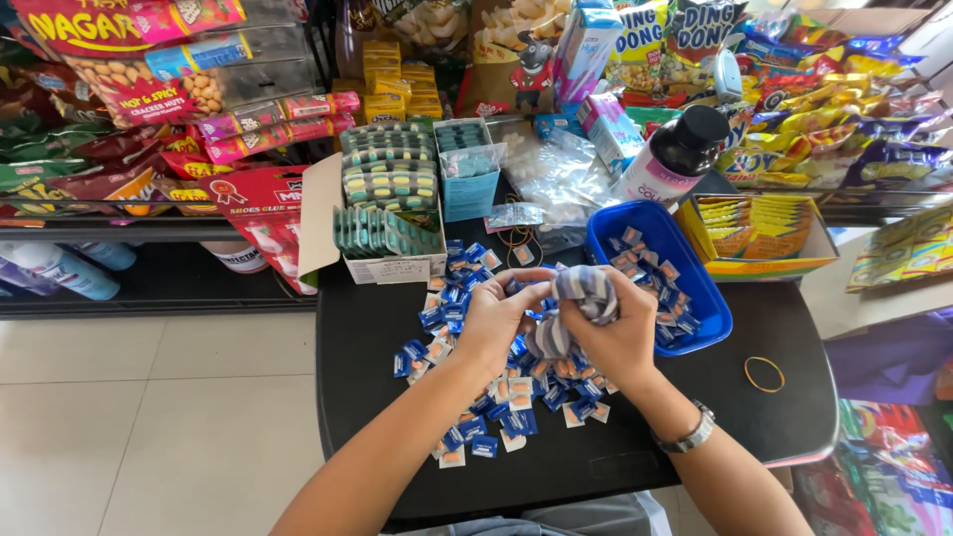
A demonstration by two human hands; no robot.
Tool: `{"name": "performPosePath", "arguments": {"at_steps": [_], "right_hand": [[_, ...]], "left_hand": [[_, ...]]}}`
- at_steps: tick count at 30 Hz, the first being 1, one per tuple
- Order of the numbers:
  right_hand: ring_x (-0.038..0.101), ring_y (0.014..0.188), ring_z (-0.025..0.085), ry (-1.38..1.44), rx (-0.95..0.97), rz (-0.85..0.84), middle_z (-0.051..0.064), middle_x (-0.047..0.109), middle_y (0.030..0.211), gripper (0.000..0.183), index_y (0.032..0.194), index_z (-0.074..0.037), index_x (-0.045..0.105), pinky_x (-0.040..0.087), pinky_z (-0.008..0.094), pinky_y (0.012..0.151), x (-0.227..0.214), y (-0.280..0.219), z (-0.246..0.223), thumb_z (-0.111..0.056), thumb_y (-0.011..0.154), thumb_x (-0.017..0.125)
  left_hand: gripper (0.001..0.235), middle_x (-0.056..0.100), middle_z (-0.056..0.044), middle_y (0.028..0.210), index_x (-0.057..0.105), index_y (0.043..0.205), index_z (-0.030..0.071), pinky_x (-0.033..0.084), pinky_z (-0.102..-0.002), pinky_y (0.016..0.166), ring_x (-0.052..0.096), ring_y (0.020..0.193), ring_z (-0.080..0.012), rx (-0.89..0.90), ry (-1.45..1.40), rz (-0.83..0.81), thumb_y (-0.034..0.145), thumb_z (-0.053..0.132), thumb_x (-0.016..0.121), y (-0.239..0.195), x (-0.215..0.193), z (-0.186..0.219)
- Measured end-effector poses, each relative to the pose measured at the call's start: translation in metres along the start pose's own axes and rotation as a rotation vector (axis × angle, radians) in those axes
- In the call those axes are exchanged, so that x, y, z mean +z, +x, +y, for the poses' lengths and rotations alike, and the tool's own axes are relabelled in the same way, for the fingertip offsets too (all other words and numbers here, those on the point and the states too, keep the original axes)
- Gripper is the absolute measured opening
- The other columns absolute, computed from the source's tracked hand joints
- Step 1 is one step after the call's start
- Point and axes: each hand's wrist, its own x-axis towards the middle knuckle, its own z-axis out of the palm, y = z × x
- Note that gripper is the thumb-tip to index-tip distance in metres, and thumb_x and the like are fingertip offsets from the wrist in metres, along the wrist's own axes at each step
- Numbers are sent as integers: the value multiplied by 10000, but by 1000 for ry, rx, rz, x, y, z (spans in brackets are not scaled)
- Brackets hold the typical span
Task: The person picks up small blue and white packets from a pile on a table and places them into a striped cloth pouch by hand.
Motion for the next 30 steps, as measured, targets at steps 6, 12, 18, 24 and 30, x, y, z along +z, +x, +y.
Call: {"name": "performPosePath", "arguments": {"at_steps": [6, 12, 18, 24, 30], "right_hand": [[717, 890, 180, -97, -107, -104, 81, 688, 1063, 195, 1048, 18, 701, 557, 283, 739, -3, 7, -12, -44, 868, 746], [693, 966, 194, -49, -173, -100, 105, 676, 1134, 195, 1092, 16, 707, 548, 292, 796, -5, 7, -13, -57, 915, 741], [730, 855, 182, -145, -94, -127, 80, 704, 997, 170, 1013, -1, 695, 566, 284, 727, -8, 8, -21, -63, 865, 752], [690, 750, 189, -176, -49, -330, 72, 701, 865, 166, 967, -15, 736, 528, 307, 698, -31, 18, -8, -61, 815, 786], [651, 936, 144, 134, 34, -47, 39, 676, 1035, 159, 1096, 2, 701, 513, 278, 817, -35, 18, -7, -58, 949, 699]], "left_hand": [[152, 732, 1, 815, 775, 1006, 50, 504, -217, 577, 679, 703, -44, -30, 3, -18, 901, 122, 691, -3, 1, 8], [147, 726, -35, 818, 782, 1009, 16, 499, -225, 573, 633, 652, -82, 115, 170, -70, 932, 129, 729, 1, -6, 2], [129, 768, -58, 897, 769, 1029, 14, 593, -231, 675, 716, 749, -103, -11, -38, -81, 920, 65, 725, 6, -6, -7], [150, 771, -74, 938, 770, 1061, 5, 620, -250, 718, 720, 773, -109, 42, -8, -64, 929, 57, 723, 10, -6, -5], [169, 774, -80, 937, 767, 1077, 15, 628, -269, 738, 725, 777, -120, 72, -31, -120, 920, 59, 721, 8, -8, 3]]}}
